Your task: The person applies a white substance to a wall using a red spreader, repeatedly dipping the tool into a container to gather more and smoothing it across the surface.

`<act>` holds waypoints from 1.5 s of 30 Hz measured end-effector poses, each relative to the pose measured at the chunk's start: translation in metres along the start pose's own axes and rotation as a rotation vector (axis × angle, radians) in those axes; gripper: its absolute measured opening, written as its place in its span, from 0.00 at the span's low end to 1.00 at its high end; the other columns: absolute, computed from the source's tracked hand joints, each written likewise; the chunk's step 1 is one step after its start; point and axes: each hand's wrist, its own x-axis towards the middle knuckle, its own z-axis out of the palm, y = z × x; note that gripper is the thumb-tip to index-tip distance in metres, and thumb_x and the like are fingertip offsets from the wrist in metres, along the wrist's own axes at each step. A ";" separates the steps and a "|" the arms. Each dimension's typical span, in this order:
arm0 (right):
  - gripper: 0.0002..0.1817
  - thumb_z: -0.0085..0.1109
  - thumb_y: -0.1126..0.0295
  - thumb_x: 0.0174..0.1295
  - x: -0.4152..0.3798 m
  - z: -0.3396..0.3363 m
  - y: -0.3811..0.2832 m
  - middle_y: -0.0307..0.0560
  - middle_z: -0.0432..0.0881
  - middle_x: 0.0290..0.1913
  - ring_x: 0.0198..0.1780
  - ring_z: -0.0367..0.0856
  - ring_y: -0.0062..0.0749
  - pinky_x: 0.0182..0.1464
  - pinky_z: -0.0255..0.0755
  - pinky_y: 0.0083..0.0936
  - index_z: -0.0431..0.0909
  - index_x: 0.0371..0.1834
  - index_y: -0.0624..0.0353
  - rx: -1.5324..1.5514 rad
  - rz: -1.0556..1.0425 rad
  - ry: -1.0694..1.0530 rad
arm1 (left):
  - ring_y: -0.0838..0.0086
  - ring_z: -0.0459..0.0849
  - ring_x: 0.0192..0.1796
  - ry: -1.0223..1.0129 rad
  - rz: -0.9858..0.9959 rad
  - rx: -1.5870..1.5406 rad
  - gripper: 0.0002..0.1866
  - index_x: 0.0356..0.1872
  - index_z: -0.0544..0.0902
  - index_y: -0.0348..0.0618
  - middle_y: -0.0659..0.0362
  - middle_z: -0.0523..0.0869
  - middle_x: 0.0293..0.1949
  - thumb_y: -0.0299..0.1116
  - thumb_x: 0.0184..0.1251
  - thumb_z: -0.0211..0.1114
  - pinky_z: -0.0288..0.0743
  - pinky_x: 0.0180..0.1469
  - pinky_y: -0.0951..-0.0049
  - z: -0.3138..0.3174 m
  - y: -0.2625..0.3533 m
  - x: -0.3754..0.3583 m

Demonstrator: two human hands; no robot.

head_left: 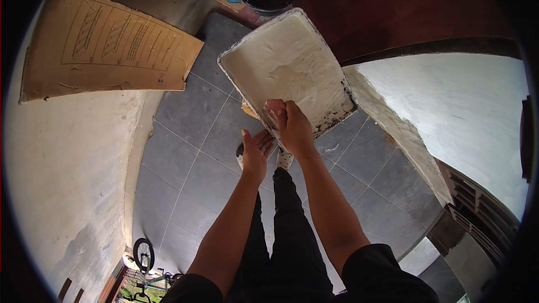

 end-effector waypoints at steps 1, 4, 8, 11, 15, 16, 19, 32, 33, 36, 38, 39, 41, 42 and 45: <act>0.10 0.51 0.66 0.75 0.001 0.000 0.000 0.63 0.85 0.47 0.49 0.84 0.64 0.50 0.78 0.54 0.74 0.48 0.63 0.021 -0.025 0.005 | 0.56 0.70 0.76 -0.003 0.002 0.001 0.54 0.75 0.67 0.25 0.42 0.74 0.72 0.76 0.78 0.32 0.54 0.82 0.57 0.000 0.000 0.000; 0.10 0.51 0.67 0.75 0.004 0.002 0.000 0.63 0.85 0.46 0.48 0.84 0.65 0.50 0.77 0.54 0.74 0.47 0.63 0.047 -0.046 0.023 | 0.56 0.70 0.76 -0.009 0.003 0.007 0.55 0.75 0.66 0.25 0.42 0.74 0.72 0.76 0.78 0.32 0.54 0.83 0.57 0.002 0.002 -0.003; 0.10 0.52 0.66 0.75 0.010 -0.003 0.010 0.63 0.86 0.43 0.46 0.85 0.62 0.47 0.77 0.50 0.75 0.46 0.64 0.120 0.035 0.005 | 0.55 0.72 0.74 -0.011 0.015 0.001 0.55 0.74 0.66 0.22 0.41 0.74 0.70 0.75 0.78 0.35 0.57 0.81 0.57 0.006 0.007 -0.007; 0.12 0.54 0.65 0.75 0.008 -0.009 0.024 0.59 0.85 0.38 0.40 0.86 0.51 0.43 0.75 0.44 0.76 0.47 0.65 0.363 0.195 0.022 | 0.55 0.70 0.75 0.000 -0.005 -0.013 0.56 0.74 0.65 0.22 0.41 0.74 0.71 0.76 0.77 0.36 0.56 0.82 0.57 0.006 0.009 -0.007; 0.12 0.56 0.65 0.75 -0.002 -0.004 0.062 0.46 0.86 0.38 0.35 0.83 0.32 0.37 0.74 0.34 0.79 0.50 0.64 0.659 0.258 0.001 | 0.55 0.70 0.76 -0.001 -0.019 -0.026 0.56 0.75 0.66 0.23 0.41 0.74 0.71 0.76 0.77 0.36 0.56 0.82 0.57 0.003 0.009 -0.005; 0.12 0.57 0.65 0.75 -0.005 -0.007 0.061 0.42 0.87 0.38 0.34 0.82 0.28 0.35 0.74 0.31 0.80 0.50 0.64 0.828 0.328 -0.020 | 0.56 0.70 0.76 0.013 -0.026 -0.019 0.55 0.75 0.66 0.24 0.42 0.74 0.72 0.77 0.77 0.35 0.54 0.82 0.57 0.001 0.008 -0.003; 0.12 0.57 0.65 0.75 -0.021 -0.022 0.055 0.39 0.88 0.42 0.37 0.85 0.24 0.34 0.78 0.26 0.81 0.54 0.61 1.042 0.450 -0.096 | 0.56 0.70 0.76 0.045 -0.035 -0.028 0.55 0.75 0.68 0.26 0.42 0.76 0.71 0.76 0.77 0.34 0.54 0.82 0.58 -0.006 0.005 0.000; 0.26 0.51 0.59 0.81 -0.069 -0.056 0.009 0.54 0.77 0.70 0.68 0.80 0.49 0.62 0.85 0.44 0.66 0.76 0.57 1.764 0.413 -0.079 | 0.60 0.76 0.72 0.056 0.032 -0.011 0.49 0.70 0.74 0.29 0.46 0.81 0.66 0.73 0.80 0.39 0.60 0.79 0.61 -0.018 0.031 -0.042; 0.29 0.48 0.51 0.82 -0.071 -0.062 -0.005 0.53 0.76 0.72 0.69 0.80 0.48 0.60 0.86 0.43 0.64 0.77 0.56 1.689 0.401 -0.043 | 0.60 0.76 0.72 0.039 0.041 -0.005 0.49 0.70 0.74 0.29 0.46 0.81 0.66 0.73 0.80 0.39 0.60 0.79 0.61 -0.020 0.036 -0.051; 0.31 0.48 0.46 0.81 -0.079 -0.083 -0.031 0.50 0.76 0.72 0.68 0.80 0.46 0.59 0.87 0.42 0.64 0.78 0.53 1.751 0.358 0.001 | 0.60 0.76 0.72 0.017 0.036 -0.017 0.48 0.70 0.74 0.29 0.47 0.81 0.66 0.72 0.80 0.39 0.62 0.78 0.61 -0.028 0.051 -0.076; 0.32 0.47 0.43 0.80 -0.084 -0.098 -0.050 0.49 0.77 0.71 0.68 0.81 0.46 0.57 0.87 0.41 0.65 0.77 0.51 1.743 0.299 0.029 | 0.57 0.77 0.71 0.025 0.026 0.001 0.50 0.70 0.73 0.28 0.45 0.81 0.65 0.74 0.78 0.39 0.63 0.78 0.60 -0.034 0.062 -0.094; 0.32 0.47 0.42 0.80 -0.087 -0.108 -0.060 0.49 0.78 0.71 0.67 0.81 0.46 0.57 0.87 0.41 0.66 0.77 0.51 1.738 0.326 0.044 | 0.57 0.77 0.71 -0.006 0.044 0.007 0.50 0.70 0.73 0.28 0.45 0.81 0.65 0.74 0.78 0.39 0.63 0.78 0.60 -0.036 0.069 -0.103; 0.34 0.46 0.40 0.78 -0.098 -0.128 -0.085 0.50 0.80 0.69 0.67 0.82 0.48 0.58 0.86 0.46 0.69 0.75 0.52 1.706 0.304 0.083 | 0.59 0.78 0.71 0.013 0.033 0.058 0.47 0.69 0.75 0.29 0.46 0.82 0.65 0.71 0.81 0.38 0.64 0.77 0.60 -0.037 0.082 -0.124; 0.34 0.46 0.40 0.78 -0.107 -0.139 -0.098 0.50 0.80 0.69 0.67 0.82 0.48 0.58 0.86 0.46 0.69 0.75 0.52 1.706 0.255 0.096 | 0.59 0.78 0.71 -0.027 0.050 0.087 0.47 0.69 0.75 0.29 0.47 0.82 0.65 0.71 0.81 0.38 0.64 0.77 0.61 -0.037 0.088 -0.135; 0.34 0.45 0.42 0.77 -0.129 -0.173 -0.133 0.52 0.78 0.72 0.70 0.79 0.53 0.64 0.81 0.54 0.69 0.76 0.52 1.812 0.182 0.052 | 0.61 0.80 0.69 -0.123 0.066 0.154 0.46 0.67 0.77 0.31 0.48 0.84 0.62 0.71 0.82 0.36 0.67 0.75 0.61 -0.028 0.110 -0.160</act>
